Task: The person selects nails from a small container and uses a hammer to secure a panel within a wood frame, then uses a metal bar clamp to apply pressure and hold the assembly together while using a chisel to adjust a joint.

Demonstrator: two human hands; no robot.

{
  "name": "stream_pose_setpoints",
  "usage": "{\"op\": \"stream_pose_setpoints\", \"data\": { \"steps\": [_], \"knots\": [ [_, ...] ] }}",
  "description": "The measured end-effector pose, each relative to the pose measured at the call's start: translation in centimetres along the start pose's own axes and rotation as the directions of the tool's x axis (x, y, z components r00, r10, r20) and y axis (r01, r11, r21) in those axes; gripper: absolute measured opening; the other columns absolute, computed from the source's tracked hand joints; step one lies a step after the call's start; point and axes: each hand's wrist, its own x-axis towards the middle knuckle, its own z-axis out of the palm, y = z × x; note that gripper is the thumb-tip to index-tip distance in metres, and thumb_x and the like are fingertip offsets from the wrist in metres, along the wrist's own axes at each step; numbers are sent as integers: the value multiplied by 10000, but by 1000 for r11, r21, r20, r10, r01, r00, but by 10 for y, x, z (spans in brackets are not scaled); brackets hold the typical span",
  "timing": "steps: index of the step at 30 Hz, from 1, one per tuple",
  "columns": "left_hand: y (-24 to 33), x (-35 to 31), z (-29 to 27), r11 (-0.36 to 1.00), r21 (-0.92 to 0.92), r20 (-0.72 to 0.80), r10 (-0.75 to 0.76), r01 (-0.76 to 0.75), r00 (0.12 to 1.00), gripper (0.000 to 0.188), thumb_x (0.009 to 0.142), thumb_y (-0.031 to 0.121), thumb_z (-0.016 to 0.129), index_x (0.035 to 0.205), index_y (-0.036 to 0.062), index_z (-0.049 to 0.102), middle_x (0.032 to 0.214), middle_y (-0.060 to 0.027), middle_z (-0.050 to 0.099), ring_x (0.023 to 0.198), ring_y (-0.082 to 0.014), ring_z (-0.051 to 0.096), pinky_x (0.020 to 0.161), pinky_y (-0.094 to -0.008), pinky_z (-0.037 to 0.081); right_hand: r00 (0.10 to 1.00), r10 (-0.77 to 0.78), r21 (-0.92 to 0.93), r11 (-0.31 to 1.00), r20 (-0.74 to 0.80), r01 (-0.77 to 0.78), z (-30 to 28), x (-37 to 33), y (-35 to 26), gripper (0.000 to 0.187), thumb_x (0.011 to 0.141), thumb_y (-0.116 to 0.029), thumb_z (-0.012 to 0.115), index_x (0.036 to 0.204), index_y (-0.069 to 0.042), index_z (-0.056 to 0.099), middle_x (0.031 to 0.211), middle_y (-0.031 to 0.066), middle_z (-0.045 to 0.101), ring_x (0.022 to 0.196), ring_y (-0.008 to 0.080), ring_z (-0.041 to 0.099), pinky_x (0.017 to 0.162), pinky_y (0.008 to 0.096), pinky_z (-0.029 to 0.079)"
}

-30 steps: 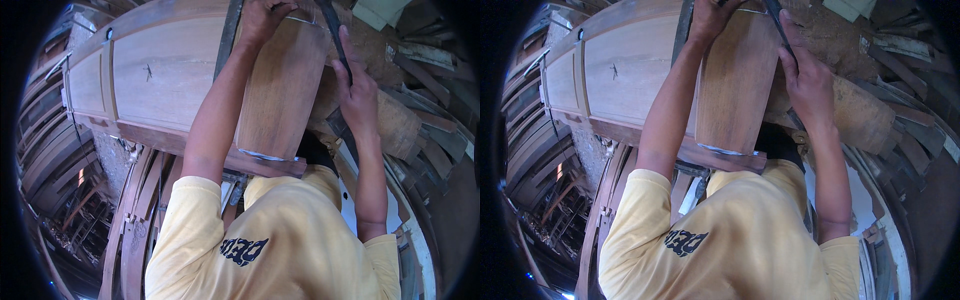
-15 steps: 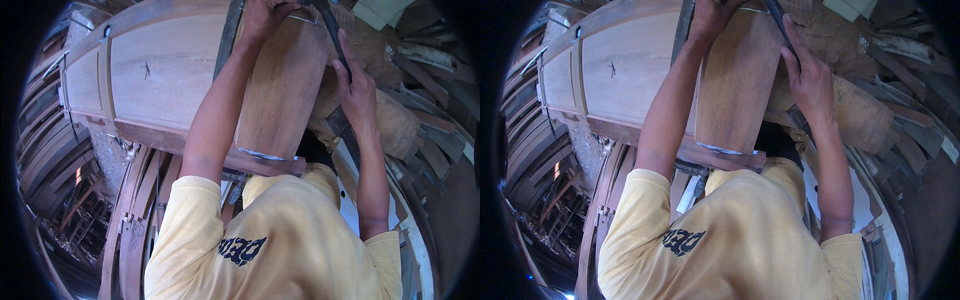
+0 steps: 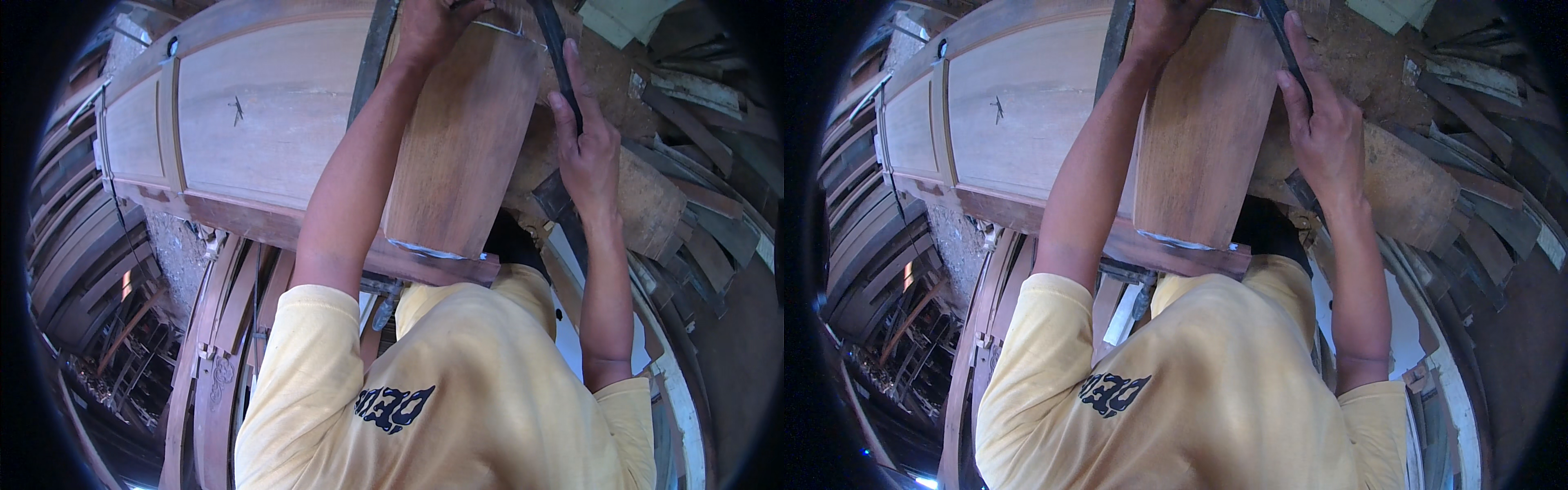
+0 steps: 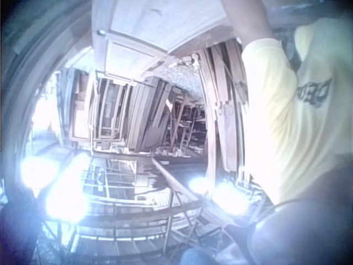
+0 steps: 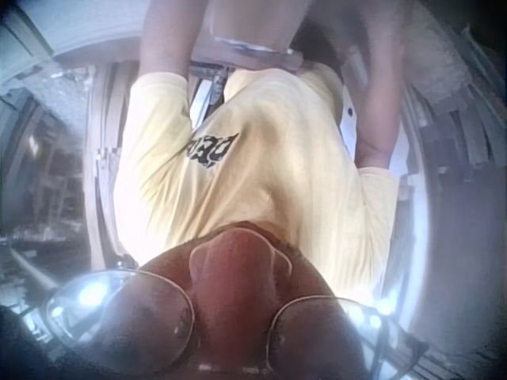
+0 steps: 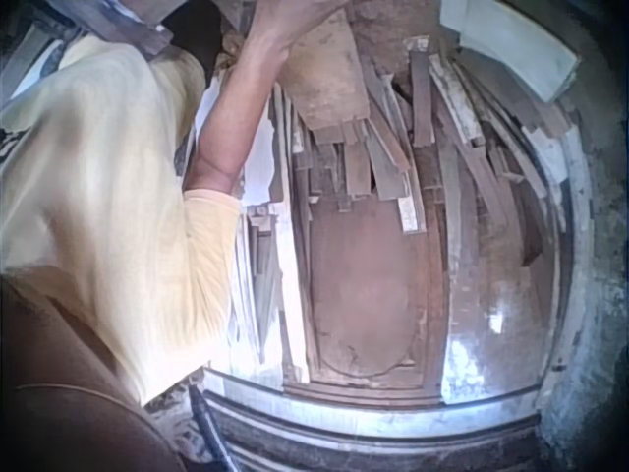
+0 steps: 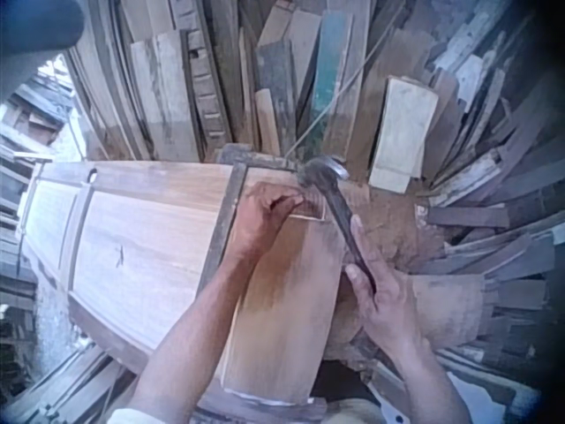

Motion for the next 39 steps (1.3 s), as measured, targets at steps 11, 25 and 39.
{"op": "stream_pose_setpoints", "data": {
  "steps": [11,25,39],
  "knots": [
    [-2,2,1,997,-48,-28,60,-61,998,147,918,190,746,984,63,776,985,-107,770,977,-288,705,899,-385,529,993,-85,-65,995,-84,79,8,-4,16,561,1062,-263,574,1592,-305,393,1421,133,614,1104,371,683,828,448,579],
    [0,-1,1,999,-48,4,-5,5,1000,131,924,180,739,969,63,777,990,-105,773,958,-281,719,870,-381,541,993,-85,-78,994,-87,79,9,-5,13,567,1051,-262,591,1579,-353,404,1211,188,704,811,393,733,678,484,569],
    [0,2,0,996,10,17,92,-93,996,124,895,184,768,945,74,794,931,-118,771,911,-291,718,839,-401,545,996,-80,-193,979,-37,71,15,-4,16,574,1046,-247,593,1569,-388,402,1139,203,716,801,419,700,669,490,540]
  ]
}}
